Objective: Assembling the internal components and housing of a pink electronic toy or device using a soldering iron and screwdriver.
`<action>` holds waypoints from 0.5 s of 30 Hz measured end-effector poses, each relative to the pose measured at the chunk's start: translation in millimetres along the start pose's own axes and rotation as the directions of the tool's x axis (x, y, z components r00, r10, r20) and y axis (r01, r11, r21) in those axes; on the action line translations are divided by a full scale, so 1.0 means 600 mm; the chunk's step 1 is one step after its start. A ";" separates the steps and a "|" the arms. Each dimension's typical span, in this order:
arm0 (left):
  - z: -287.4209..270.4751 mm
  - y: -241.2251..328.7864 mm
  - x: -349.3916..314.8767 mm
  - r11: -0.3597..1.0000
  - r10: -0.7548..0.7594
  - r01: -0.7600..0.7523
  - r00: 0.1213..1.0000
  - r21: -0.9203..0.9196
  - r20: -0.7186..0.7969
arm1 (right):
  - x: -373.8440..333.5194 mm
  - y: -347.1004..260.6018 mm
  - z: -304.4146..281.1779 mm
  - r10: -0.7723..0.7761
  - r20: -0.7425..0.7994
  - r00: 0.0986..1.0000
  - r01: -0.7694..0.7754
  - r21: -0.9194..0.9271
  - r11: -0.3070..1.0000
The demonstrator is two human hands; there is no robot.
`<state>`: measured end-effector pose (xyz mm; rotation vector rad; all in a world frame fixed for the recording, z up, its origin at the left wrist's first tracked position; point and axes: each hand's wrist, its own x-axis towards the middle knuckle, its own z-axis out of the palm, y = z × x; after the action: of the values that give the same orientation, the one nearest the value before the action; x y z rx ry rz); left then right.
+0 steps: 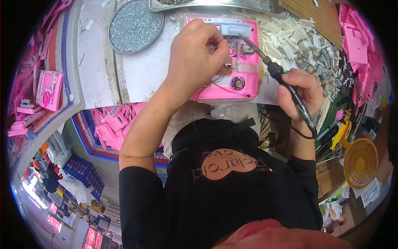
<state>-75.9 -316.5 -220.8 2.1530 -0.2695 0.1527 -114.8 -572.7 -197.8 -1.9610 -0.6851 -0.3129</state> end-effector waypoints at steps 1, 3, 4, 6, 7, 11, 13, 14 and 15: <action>0.000 0.000 -0.001 1.000 -0.008 0.008 1.000 -0.003 -0.006 | 0.002 0.001 0.005 0.023 0.005 1.000 -0.023 0.026 0.999; 0.002 -0.003 -0.002 1.000 0.006 -0.006 1.000 -0.003 -0.025 | -0.001 0.003 0.007 -0.013 0.069 0.998 0.011 0.031 0.999; 0.003 -0.005 -0.002 1.000 0.016 -0.016 0.999 -0.004 -0.034 | -0.002 0.004 0.008 -0.031 0.100 0.994 0.028 0.032 0.999; 0.004 -0.006 -0.003 1.000 0.007 -0.008 0.999 -0.008 -0.044 | 0.006 0.003 0.012 -0.063 0.101 0.993 0.063 -0.006 0.998; 0.004 -0.006 -0.003 1.000 0.003 -0.004 0.999 -0.010 -0.049 | 0.009 0.003 0.013 -0.077 0.105 0.992 0.079 -0.019 0.997; 0.005 -0.008 -0.004 1.000 0.021 -0.022 0.998 -0.014 -0.065 | 0.010 0.004 0.014 -0.075 0.122 0.990 0.079 -0.036 0.996; 0.005 -0.007 -0.004 1.000 0.013 -0.014 0.998 -0.023 -0.063 | 0.011 0.003 0.017 -0.073 0.113 0.991 0.077 -0.030 0.997; 0.006 -0.007 -0.004 1.000 0.018 -0.019 0.998 -0.020 -0.062 | 0.012 0.003 0.018 -0.072 0.109 0.991 0.076 -0.027 0.997; 0.007 -0.009 -0.004 1.000 0.022 -0.023 0.998 -0.016 -0.063 | 0.012 0.002 0.018 -0.064 0.114 0.991 0.067 -0.022 0.997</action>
<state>-76.8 -316.7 -227.6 2.1252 -0.2580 0.2298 -108.8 -561.2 -200.4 -1.9952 -0.8241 -0.2532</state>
